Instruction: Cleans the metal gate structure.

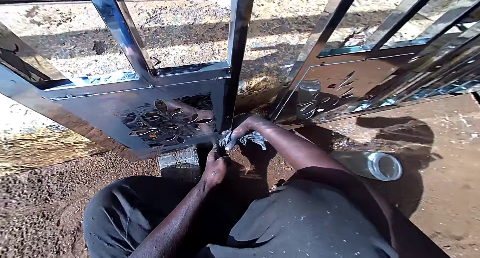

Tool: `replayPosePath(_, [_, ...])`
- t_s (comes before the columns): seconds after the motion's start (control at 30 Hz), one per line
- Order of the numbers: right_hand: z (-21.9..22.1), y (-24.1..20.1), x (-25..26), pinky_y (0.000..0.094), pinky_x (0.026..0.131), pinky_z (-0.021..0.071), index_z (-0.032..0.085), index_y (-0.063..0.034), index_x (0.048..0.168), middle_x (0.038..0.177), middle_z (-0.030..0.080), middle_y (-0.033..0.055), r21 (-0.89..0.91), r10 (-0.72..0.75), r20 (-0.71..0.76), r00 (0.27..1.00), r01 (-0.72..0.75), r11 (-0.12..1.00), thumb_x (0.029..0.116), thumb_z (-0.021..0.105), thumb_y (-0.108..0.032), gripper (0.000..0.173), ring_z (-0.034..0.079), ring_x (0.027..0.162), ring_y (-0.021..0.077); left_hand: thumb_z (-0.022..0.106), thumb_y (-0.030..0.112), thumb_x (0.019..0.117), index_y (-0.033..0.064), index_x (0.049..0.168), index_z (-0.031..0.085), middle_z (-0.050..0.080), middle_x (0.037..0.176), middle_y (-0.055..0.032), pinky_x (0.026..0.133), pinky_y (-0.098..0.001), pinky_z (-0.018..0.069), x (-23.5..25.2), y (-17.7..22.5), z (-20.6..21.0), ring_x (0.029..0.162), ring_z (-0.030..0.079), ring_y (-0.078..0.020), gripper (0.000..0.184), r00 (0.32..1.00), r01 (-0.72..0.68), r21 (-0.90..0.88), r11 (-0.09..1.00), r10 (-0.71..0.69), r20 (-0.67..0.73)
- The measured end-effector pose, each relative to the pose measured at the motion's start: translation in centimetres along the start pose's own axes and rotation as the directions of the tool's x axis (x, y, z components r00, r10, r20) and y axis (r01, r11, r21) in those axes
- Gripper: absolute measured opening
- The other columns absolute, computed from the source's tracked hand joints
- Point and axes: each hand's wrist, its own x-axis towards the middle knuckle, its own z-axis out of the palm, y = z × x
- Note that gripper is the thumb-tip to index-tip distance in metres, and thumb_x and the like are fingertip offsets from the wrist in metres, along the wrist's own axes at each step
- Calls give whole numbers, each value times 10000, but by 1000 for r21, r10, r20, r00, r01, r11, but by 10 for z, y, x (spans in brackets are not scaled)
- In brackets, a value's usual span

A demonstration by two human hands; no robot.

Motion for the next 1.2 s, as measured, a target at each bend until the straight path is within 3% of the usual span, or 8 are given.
replayPosePath(0.13, [57, -13, -8, 627, 1004, 429, 686, 16, 1132, 1242, 648, 235, -155, -31, -442, 897, -43, 987, 879, 702, -491, 567, 587, 1208, 410, 529, -66, 851, -13, 1241, 587, 681, 979, -90, 753, -309, 554, -3, 0, -2, 844, 656, -141, 398, 999, 15, -6, 1000, -16, -37])
replayPosePath(0.27, [124, 4, 16, 555, 1201, 320, 659, 31, 1308, 1468, 560, 236, -191, -207, -883, 422, 81, 978, 974, 551, -88, 371, 471, 1421, 418, 522, -75, 831, -13, 1397, 489, 668, 1108, -111, 803, -301, 556, -2, -3, 4, 926, 661, -127, 570, 999, -9, 13, 1000, 9, -53])
replayPosePath(0.53, [159, 21, 19, 531, 1227, 300, 659, 26, 1295, 1432, 587, 242, -199, -327, -923, 203, 475, 857, 844, 644, -27, 454, 463, 1430, 411, 546, -50, 841, -15, 1337, 551, 687, 1121, -111, 855, -321, 574, 1, -6, 0, 975, 679, -138, 497, 998, -50, 50, 998, 52, -40])
replayPosePath(0.6, [135, 25, 16, 543, 1144, 404, 629, 15, 1299, 1277, 670, 235, -88, -242, -929, 281, 466, 880, 884, 683, -146, 448, 583, 1299, 394, 533, -46, 812, -5, 1314, 569, 690, 1096, -100, 825, -321, 569, 2, -8, -3, 953, 674, -138, 504, 997, -54, 65, 996, 57, -42])
replayPosePath(0.77, [127, 25, -1, 581, 1259, 118, 446, -50, 1543, 1613, 322, 304, -165, -144, -784, 604, 21, 986, 867, 739, -222, 757, 250, 1527, 467, 498, -80, 852, 18, 1361, 554, 682, 1153, -100, 826, -313, 564, -5, -3, -3, 974, 668, -135, 522, 998, -22, 64, 998, 25, -52])
replayPosePath(0.9, [97, 10, -4, 630, 1213, 194, 371, 98, 1523, 1560, 355, 365, -125, 20, -663, 748, -136, 983, 934, 659, -155, 703, 318, 1481, 500, 503, -76, 868, 23, 1387, 528, 675, 1188, -101, 861, -319, 562, -4, -3, 2, 1019, 664, -134, 529, 998, -22, 45, 999, 25, -61])
replayPosePath(0.97, [62, -1, -10, 668, 1014, 418, 605, 98, 1266, 1329, 569, 334, -123, 73, -456, 887, -144, 982, 897, 723, -285, 544, 530, 1272, 496, 512, -56, 858, 32, 1378, 534, 674, 1176, -90, 854, -322, 557, -6, -6, 0, 1013, 656, -127, 528, 998, -26, 60, 998, 29, -47])
replayPosePath(1.2, [118, 1, -17, 611, 1245, 157, 314, 107, 1550, 1562, 314, 407, -195, 11, -715, 699, -214, 957, 1053, 412, -84, 541, 298, 1486, 534, 516, -67, 814, 25, 1386, 533, 669, 1242, -89, 908, -315, 552, -2, -6, 1, 1091, 651, -130, 580, 998, -63, 52, 997, 64, -17])
